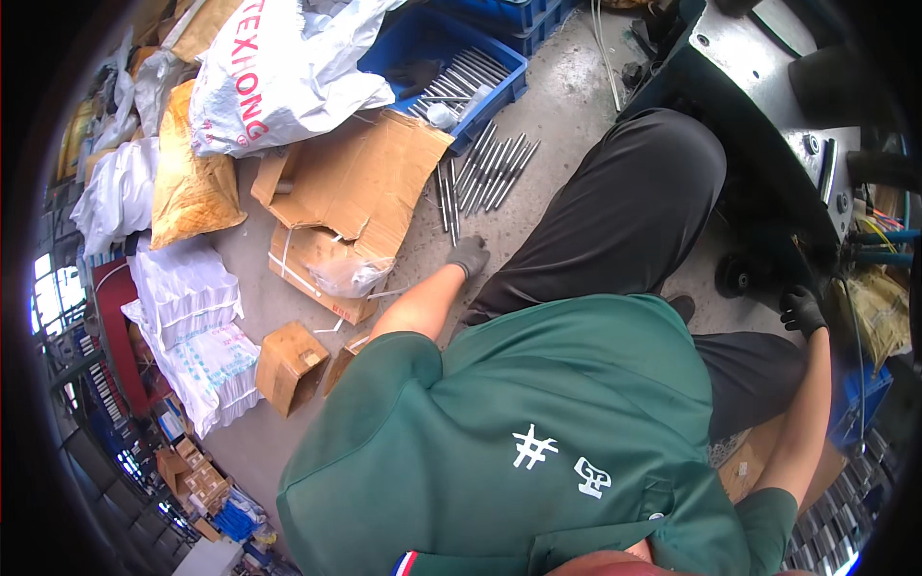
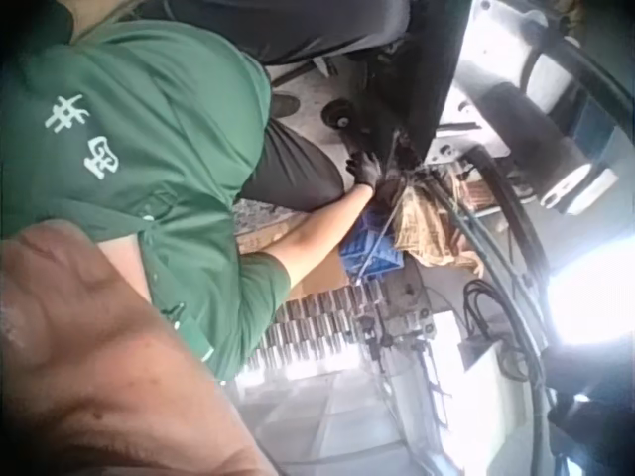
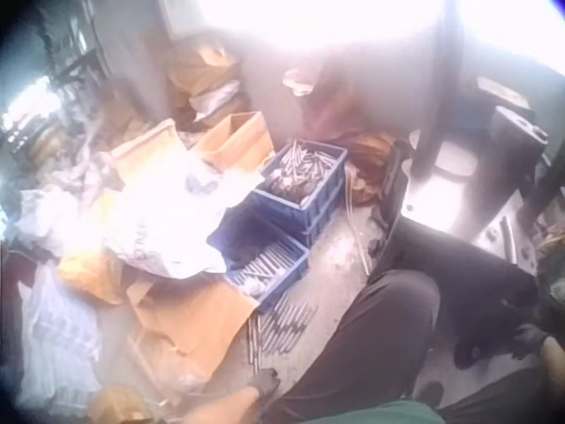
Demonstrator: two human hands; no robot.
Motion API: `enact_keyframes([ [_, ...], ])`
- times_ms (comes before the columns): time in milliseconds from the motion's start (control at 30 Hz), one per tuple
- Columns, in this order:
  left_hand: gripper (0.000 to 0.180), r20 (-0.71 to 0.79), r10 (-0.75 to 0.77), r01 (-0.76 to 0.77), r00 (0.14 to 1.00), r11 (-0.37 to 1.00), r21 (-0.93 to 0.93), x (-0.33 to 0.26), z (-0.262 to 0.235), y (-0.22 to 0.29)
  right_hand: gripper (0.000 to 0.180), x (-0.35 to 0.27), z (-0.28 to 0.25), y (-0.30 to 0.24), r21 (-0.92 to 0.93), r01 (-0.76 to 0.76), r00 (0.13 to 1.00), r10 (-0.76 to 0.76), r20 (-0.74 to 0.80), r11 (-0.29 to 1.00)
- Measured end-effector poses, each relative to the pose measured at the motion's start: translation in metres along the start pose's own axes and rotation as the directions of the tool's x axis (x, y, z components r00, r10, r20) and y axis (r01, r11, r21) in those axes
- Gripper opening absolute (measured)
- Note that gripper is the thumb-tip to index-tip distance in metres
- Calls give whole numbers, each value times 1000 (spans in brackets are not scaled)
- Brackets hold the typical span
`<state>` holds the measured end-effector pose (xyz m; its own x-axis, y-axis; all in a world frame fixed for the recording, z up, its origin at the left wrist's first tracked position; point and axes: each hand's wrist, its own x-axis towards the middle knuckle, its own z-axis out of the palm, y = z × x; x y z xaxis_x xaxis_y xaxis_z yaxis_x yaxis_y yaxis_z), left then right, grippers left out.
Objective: Assemble metal rods into gear-like components using a manual press machine in a workshop.
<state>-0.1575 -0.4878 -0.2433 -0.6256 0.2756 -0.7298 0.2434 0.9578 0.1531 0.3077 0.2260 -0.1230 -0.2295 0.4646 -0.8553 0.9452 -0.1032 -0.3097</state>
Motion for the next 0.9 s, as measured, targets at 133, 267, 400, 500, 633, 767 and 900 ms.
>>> enact_keyframes([
  [133, 48, -80, 46, -53, 996, 995, -86, 64, 0, 37, 31, -85, -50, 30, 115, -107, 990, 117, -82, 988],
  [267, 42, -136, 29, -24, 990, 999, 37, 98, 13, 51, 41, -103, -98, 110, 239, -89, 985, 120, -120, 967],
  [400, 43, -41, -97, 102, 994, 985, 136, 98, 44, 7, 44, -93, -89, 119, 286, -66, 995, 83, -48, 956],
  [500, 45, 120, -116, 85, 986, 967, 240, 77, 59, 0, 44, -99, -78, 118, 342, -62, 995, 86, -55, 938],
  [633, 42, 190, -50, 17, 981, 985, 170, 60, 53, 17, 42, -112, -83, 119, 340, -56, 995, 81, -60, 939],
  [767, 40, 138, -24, 11, 990, 996, 90, 58, 44, -2, 43, -109, -70, 101, 336, -15, 997, 40, -70, 942],
  [900, 37, 37, 17, -18, 999, 999, 36, 61, 38, -2, 47, -113, -66, 87, 342, -59, 996, 76, -38, 938],
])
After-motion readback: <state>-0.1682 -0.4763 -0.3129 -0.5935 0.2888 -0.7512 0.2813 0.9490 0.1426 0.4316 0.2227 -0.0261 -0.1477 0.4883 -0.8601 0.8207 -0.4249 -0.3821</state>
